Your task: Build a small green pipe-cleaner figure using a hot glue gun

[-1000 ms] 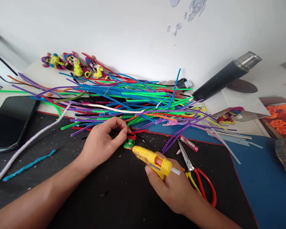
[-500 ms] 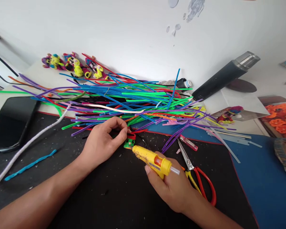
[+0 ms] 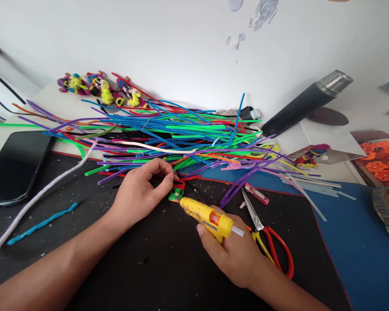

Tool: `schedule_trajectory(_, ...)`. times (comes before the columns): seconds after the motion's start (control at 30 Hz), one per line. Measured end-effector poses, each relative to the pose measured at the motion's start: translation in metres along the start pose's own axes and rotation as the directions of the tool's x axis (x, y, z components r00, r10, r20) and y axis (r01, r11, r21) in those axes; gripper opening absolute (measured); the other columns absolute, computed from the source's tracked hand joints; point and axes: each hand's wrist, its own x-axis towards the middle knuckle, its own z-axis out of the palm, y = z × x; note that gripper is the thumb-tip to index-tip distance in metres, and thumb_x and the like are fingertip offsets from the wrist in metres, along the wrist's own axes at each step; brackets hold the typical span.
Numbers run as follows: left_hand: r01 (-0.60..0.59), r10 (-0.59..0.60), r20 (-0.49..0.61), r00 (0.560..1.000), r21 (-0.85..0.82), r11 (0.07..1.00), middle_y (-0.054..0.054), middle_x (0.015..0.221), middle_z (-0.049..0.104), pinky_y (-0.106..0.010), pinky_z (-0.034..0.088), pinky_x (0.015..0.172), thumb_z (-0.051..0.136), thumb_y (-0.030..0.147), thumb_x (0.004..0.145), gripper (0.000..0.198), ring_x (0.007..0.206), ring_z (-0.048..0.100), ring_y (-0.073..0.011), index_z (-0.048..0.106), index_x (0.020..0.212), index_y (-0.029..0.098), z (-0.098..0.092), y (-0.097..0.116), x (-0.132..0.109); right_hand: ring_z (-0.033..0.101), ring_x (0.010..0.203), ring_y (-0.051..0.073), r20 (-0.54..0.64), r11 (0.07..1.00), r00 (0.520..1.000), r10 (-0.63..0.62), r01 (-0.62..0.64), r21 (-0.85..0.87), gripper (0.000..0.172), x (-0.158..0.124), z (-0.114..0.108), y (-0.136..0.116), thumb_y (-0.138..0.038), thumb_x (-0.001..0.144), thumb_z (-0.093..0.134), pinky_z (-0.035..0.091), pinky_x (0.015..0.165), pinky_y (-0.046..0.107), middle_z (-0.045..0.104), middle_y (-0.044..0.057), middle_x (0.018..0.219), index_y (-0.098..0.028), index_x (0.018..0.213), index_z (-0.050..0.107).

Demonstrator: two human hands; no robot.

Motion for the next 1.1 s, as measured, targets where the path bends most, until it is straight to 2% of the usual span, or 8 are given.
schedule_trajectory(0.33, 0.000, 0.000, -0.012, 1.000, -0.006, 1.000, -0.002, 0.089, 0.083, -0.031, 0.058, 0.071, 0.063, 0.037, 0.092, 0.013, 0.082, 0.078, -0.0230, 0.065, 0.086, 0.026, 0.0001, 0.0010, 0.0006, 0.044, 0.049, 0.012, -0.014, 0.998, 0.999, -0.043, 0.043, -0.035, 0.023, 0.0005, -0.0020, -0.0015, -0.034, 0.101, 0.054, 0.032, 0.052, 0.028, 0.046, -0.007, 0.061, -0.025, 0.081, 0.048)
schedule_trajectory(0.6, 0.007, -0.007, 0.001, 1.000, 0.008, 1.000, -0.002, 0.092, 0.084, -0.031, 0.057, 0.072, 0.063, 0.038, 0.093, 0.014, 0.083, 0.078, -0.0227, 0.066, 0.088, 0.026, -0.0004, -0.0013, -0.0003, 0.045, 0.049, 0.012, 0.009, 1.000, 1.000, 0.019, -0.019, 0.000, 0.024, -0.0027, -0.0009, 0.0024, -0.037, 0.102, 0.055, 0.033, 0.051, 0.027, 0.047, -0.007, 0.061, -0.025, 0.082, 0.050)
schedule_trajectory(0.87, -0.001, 0.001, -0.008, 1.000, 0.013, 1.000, -0.002, 0.089, 0.083, -0.030, 0.057, 0.070, 0.063, 0.038, 0.093, 0.014, 0.079, 0.076, -0.0222, 0.066, 0.086, 0.026, -0.0008, 0.0018, 0.0002, 0.045, 0.051, 0.012, -0.011, 0.999, 1.000, -0.028, 0.028, -0.031, 0.023, -0.0005, -0.0008, -0.0006, -0.033, 0.102, 0.056, 0.034, 0.053, 0.028, 0.048, -0.006, 0.062, -0.025, 0.082, 0.050)
schedule_trajectory(1.1, 0.001, 0.000, -0.009, 1.000, 0.010, 1.000, -0.002, 0.087, 0.083, -0.029, 0.057, 0.068, 0.063, 0.039, 0.093, 0.015, 0.076, 0.075, -0.0210, 0.066, 0.086, 0.026, -0.0013, 0.0027, 0.0003, 0.045, 0.051, 0.012, 0.008, 1.000, 1.000, -0.003, 0.003, -0.004, 0.023, -0.0018, -0.0023, -0.0003, -0.034, 0.103, 0.056, 0.034, 0.052, 0.027, 0.047, -0.006, 0.062, -0.025, 0.082, 0.050)
